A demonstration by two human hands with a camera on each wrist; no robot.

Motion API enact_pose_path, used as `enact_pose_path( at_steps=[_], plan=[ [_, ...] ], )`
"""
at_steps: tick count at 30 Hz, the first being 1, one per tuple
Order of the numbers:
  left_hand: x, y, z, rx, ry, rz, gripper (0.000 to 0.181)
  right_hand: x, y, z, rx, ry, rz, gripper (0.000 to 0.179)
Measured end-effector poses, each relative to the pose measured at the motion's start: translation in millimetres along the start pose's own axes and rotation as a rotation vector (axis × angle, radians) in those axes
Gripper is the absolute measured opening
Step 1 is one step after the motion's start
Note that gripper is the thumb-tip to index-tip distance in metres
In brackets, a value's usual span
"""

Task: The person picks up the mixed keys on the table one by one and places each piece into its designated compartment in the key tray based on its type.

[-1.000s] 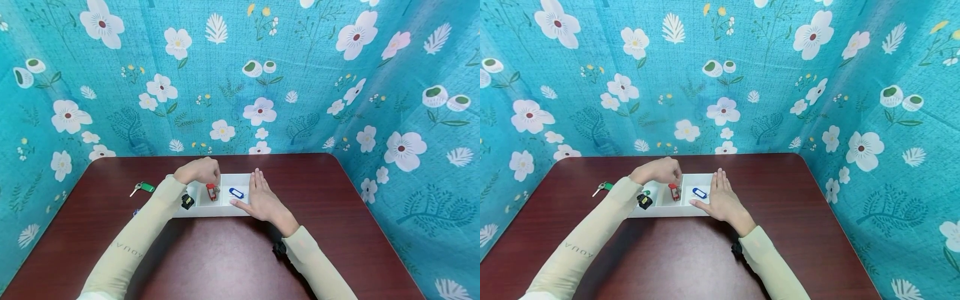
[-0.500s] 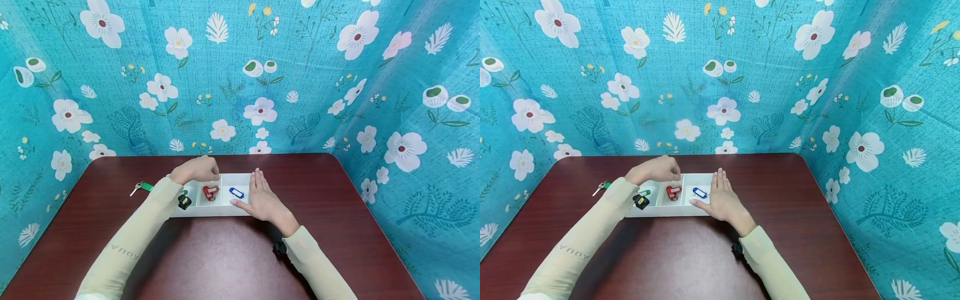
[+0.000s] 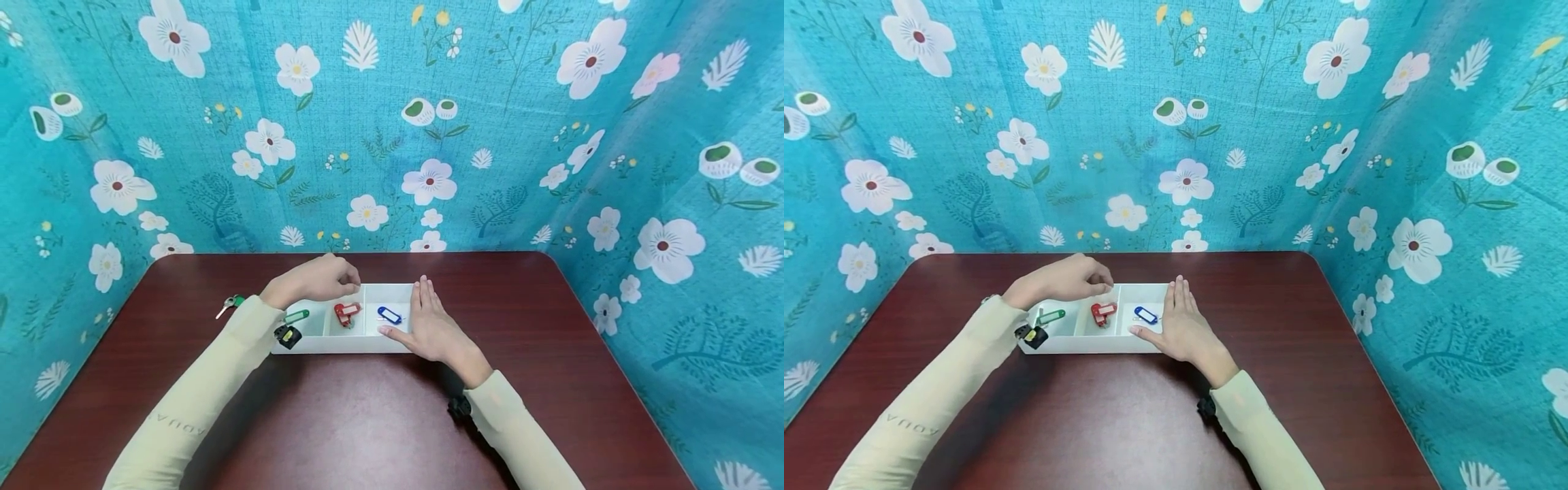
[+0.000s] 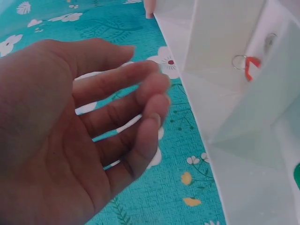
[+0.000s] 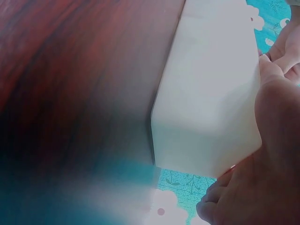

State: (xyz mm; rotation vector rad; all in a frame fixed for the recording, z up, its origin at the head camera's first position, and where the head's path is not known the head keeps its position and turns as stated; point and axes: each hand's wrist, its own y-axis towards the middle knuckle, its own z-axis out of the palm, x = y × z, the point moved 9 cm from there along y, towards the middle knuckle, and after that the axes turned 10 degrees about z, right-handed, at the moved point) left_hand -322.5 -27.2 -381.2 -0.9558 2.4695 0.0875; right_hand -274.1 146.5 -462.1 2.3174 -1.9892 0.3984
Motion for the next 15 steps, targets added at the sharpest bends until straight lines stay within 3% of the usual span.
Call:
enact_pose_path(
  at_steps=[7, 15],
  plan=[
    [7.9, -20.4, -8.6, -0.077, -0.029, 0.048, 0.023, -1.8, -0.4, 0.4, 0.013, 0.000, 0.009, 0.119],
    [23.9, -55.4, -22.1, -0.137, -0.044, -0.023, 0.023, -0.8, 0.0, 0.8, 0.016, 0.006, 0.006, 0.119]
  ],
)
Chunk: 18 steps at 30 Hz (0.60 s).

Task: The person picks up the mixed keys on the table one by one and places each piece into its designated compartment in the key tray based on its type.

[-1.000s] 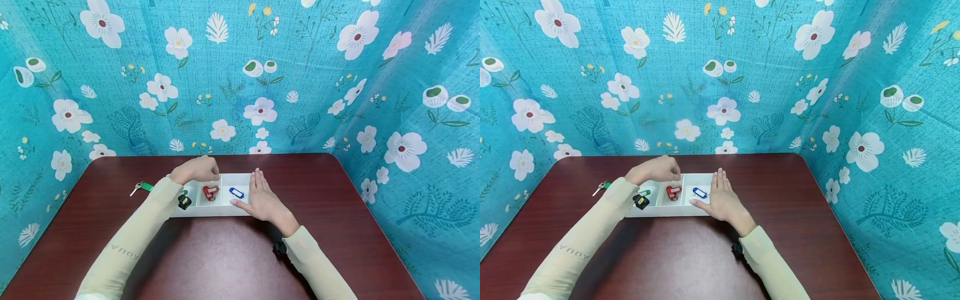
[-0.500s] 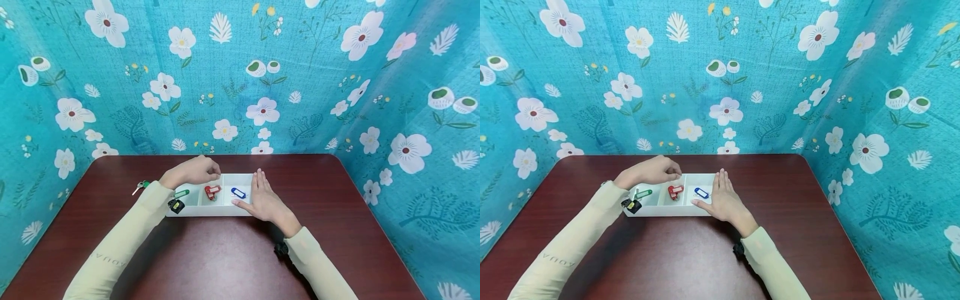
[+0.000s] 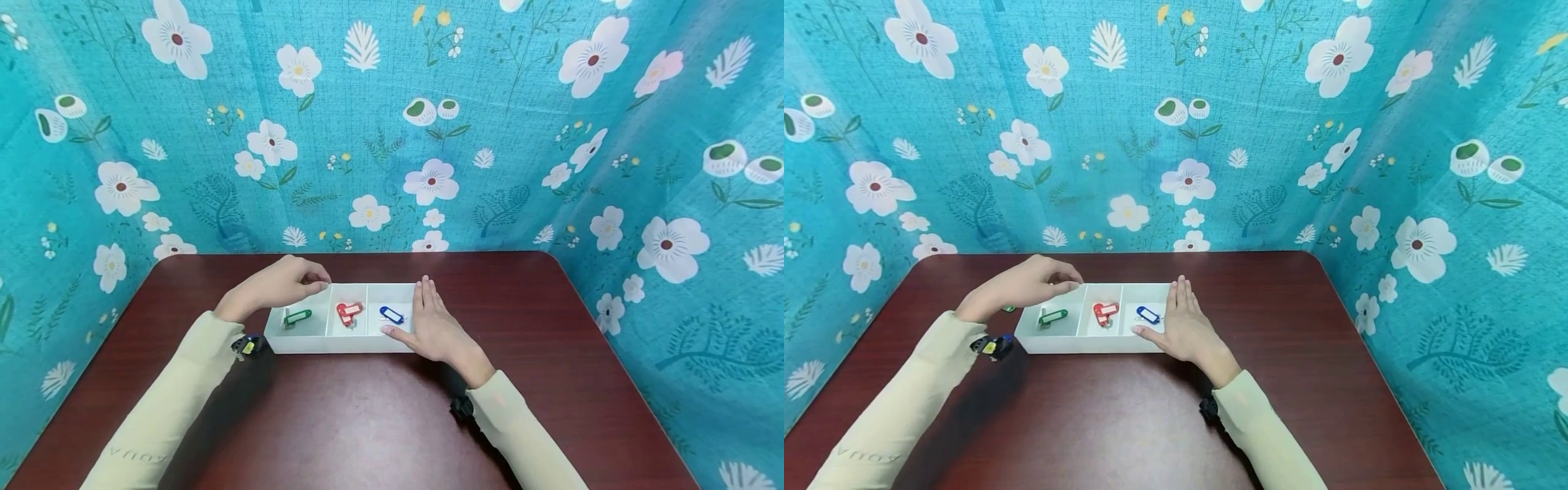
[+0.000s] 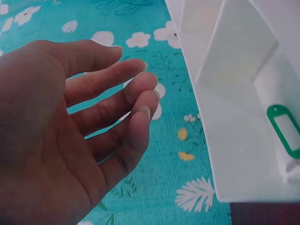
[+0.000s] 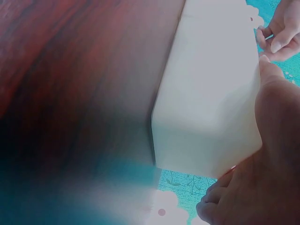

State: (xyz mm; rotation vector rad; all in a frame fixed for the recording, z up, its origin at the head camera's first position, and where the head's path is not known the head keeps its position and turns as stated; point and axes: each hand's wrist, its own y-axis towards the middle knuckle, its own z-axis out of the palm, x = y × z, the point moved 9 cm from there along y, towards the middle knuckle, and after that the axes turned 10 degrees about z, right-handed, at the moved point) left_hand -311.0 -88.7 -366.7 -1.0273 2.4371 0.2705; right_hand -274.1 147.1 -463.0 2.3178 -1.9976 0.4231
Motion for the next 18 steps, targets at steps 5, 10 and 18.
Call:
enact_pose_path(
  at_steps=[5, 10, 18],
  plan=[
    [0.2, -12.2, -7.0, -0.047, 0.022, 0.004, 0.025, -0.1, -0.3, 0.1, -0.005, -0.002, 0.002, 0.120],
    [0.3, -24.1, -8.6, -0.100, 0.028, 0.020, 0.024, -0.7, -0.2, 0.8, -0.002, -0.004, 0.005, 0.120],
    [5.4, -37.8, -8.9, -0.141, 0.037, -0.003, 0.022, 0.2, 1.2, 1.1, -0.016, 0.014, -0.004, 0.121]
  ],
)
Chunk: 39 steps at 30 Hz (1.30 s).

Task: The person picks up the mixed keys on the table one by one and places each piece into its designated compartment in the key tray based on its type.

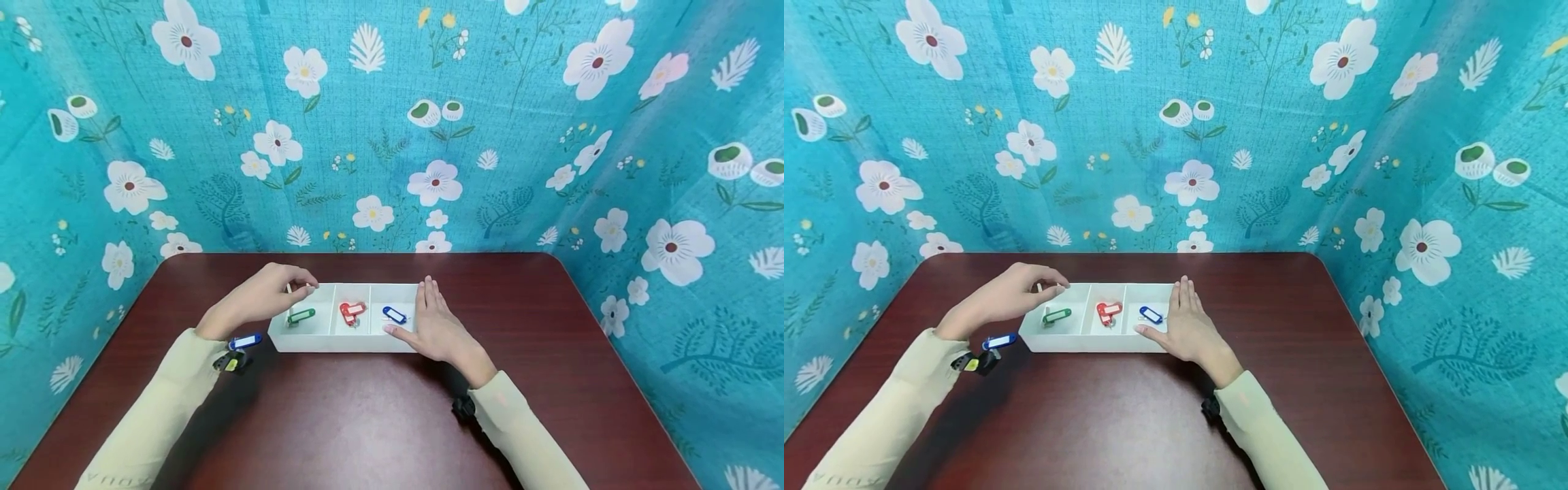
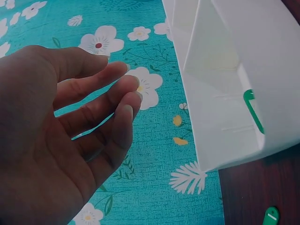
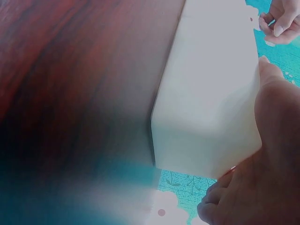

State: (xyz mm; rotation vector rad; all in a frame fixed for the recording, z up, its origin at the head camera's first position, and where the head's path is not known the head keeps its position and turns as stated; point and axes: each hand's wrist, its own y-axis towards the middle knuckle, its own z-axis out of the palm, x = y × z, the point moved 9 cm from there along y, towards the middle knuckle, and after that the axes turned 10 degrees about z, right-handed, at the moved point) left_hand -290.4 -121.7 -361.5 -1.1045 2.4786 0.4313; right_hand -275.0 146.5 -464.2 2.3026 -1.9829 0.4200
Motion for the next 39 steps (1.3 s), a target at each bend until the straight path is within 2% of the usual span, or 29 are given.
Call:
enact_pose_path(
  at_steps=[9, 18, 30, 39],
  plan=[
    [-6.1, -20.0, -8.2, -0.054, 0.064, 0.001, 0.025, -1.4, -1.3, -0.5, -0.004, -0.012, 0.004, 0.121],
    [-4.7, -42.4, -15.3, -0.115, 0.117, -0.004, 0.021, -0.6, -1.9, -1.3, -0.035, -0.067, -0.015, 0.119],
    [11.9, -77.8, -22.9, -0.166, 0.102, -0.068, 0.023, -4.8, -1.2, -6.1, 0.051, -0.035, -0.022, 0.125],
    [28.8, -93.6, -14.7, -0.167, 0.123, -0.098, 0.022, -5.6, -2.3, -3.5, 0.091, 0.016, -0.058, 0.123]
  ],
)
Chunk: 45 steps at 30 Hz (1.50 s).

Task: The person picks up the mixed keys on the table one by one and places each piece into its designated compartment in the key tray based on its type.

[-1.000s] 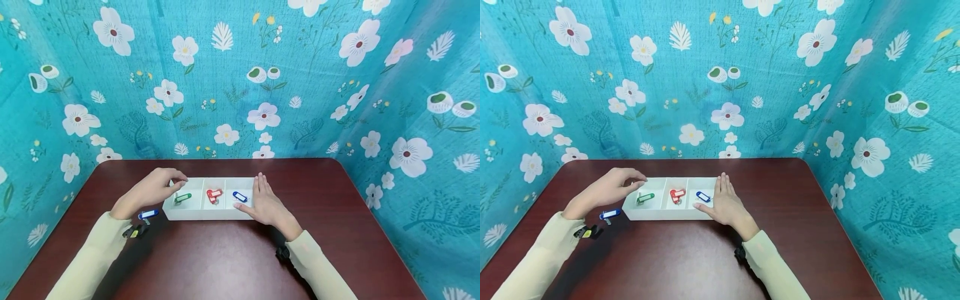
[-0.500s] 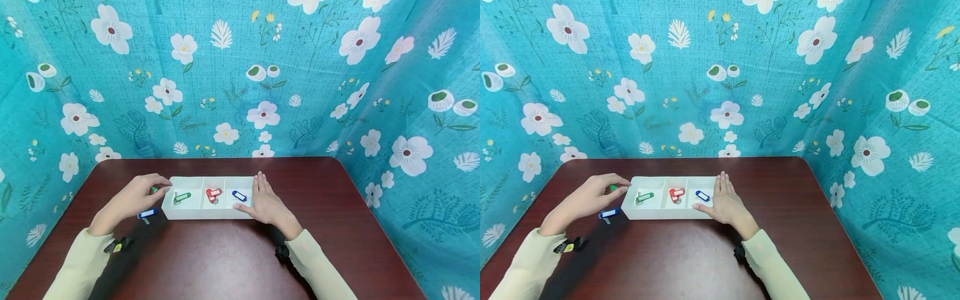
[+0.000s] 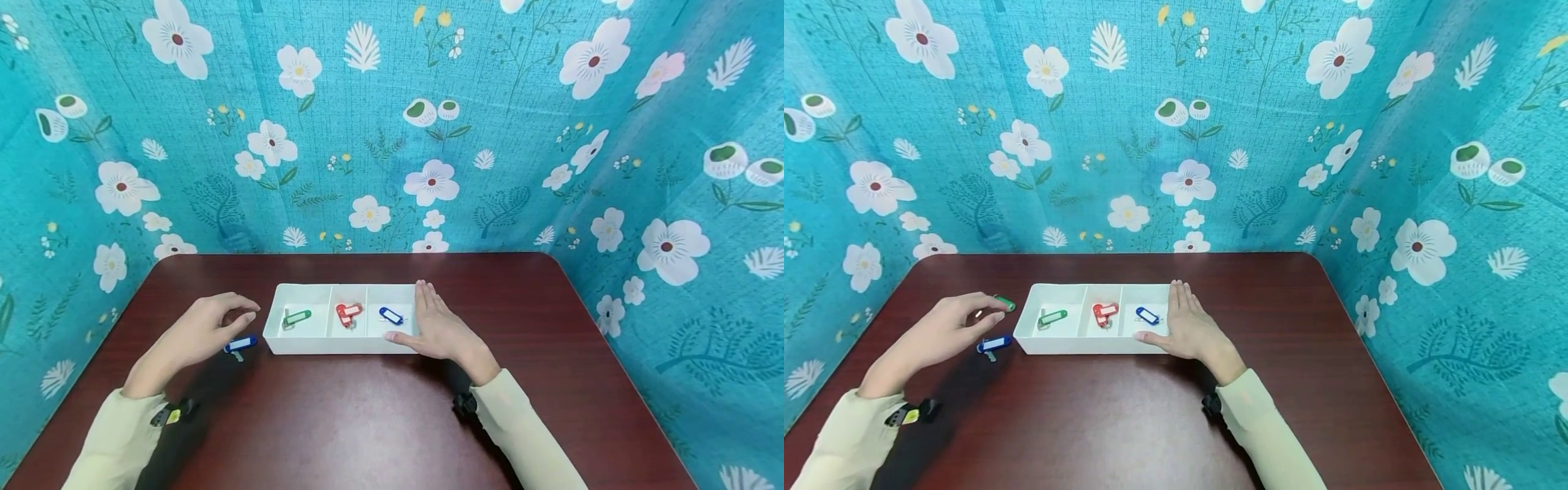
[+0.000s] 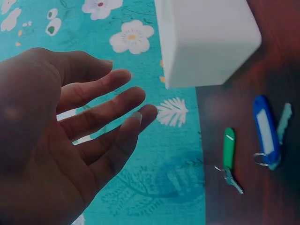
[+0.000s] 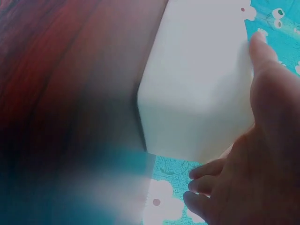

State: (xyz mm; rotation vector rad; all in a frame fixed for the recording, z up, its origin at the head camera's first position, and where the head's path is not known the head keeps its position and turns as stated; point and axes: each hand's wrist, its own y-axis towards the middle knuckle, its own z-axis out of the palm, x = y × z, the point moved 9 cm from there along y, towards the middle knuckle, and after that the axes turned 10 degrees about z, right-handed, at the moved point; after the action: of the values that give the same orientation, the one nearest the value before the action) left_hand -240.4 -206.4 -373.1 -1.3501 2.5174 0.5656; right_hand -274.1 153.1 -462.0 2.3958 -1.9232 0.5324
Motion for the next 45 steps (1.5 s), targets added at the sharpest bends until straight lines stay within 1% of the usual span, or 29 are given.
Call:
enact_pose_path(
  at_steps=[3, 6, 12, 16, 20, 26, 32, 35, 38, 41, 45],
  plan=[
    [7.5, -2.6, 5.7, 0.002, 0.001, -0.016, 0.023, -1.1, -0.3, -0.5, -0.001, 0.015, 0.010, 0.121],
    [16.2, -7.2, 11.5, 0.005, 0.002, -0.043, 0.025, -1.6, -0.3, -1.6, -0.012, 0.003, 0.021, 0.119],
    [31.4, -22.4, 21.3, -0.004, 0.030, -0.081, 0.030, 2.2, 0.4, -2.4, -0.036, -0.041, 0.028, 0.121],
    [39.0, -30.1, 27.4, 0.000, 0.052, -0.099, 0.036, 1.5, 1.1, -1.5, -0.047, -0.050, 0.044, 0.122],
    [46.7, -35.6, 33.9, 0.005, 0.068, -0.105, 0.036, 1.3, 2.1, -1.0, -0.052, -0.041, 0.046, 0.122],
    [52.0, -43.2, 42.8, 0.015, 0.083, -0.102, 0.033, 0.1, 2.4, -0.2, -0.049, -0.028, 0.053, 0.122],
    [57.2, -49.4, 48.6, 0.022, 0.082, -0.127, 0.034, 0.1, 1.3, 2.1, -0.040, -0.025, 0.041, 0.122],
    [58.4, -49.8, 50.7, 0.030, 0.084, -0.139, 0.040, -0.4, 1.7, 2.6, -0.038, -0.022, 0.038, 0.122],
    [59.6, -49.3, 51.6, 0.045, 0.086, -0.148, 0.049, -1.0, 3.0, 2.2, -0.040, -0.018, 0.038, 0.123],
    [61.4, -48.7, 53.1, 0.077, 0.091, -0.147, 0.060, -1.2, 4.0, 1.8, -0.039, -0.008, 0.038, 0.123],
    [65.3, -49.4, 56.9, 0.128, 0.091, -0.135, 0.066, -1.5, 4.5, 3.4, -0.032, 0.002, 0.041, 0.123]
  ],
)
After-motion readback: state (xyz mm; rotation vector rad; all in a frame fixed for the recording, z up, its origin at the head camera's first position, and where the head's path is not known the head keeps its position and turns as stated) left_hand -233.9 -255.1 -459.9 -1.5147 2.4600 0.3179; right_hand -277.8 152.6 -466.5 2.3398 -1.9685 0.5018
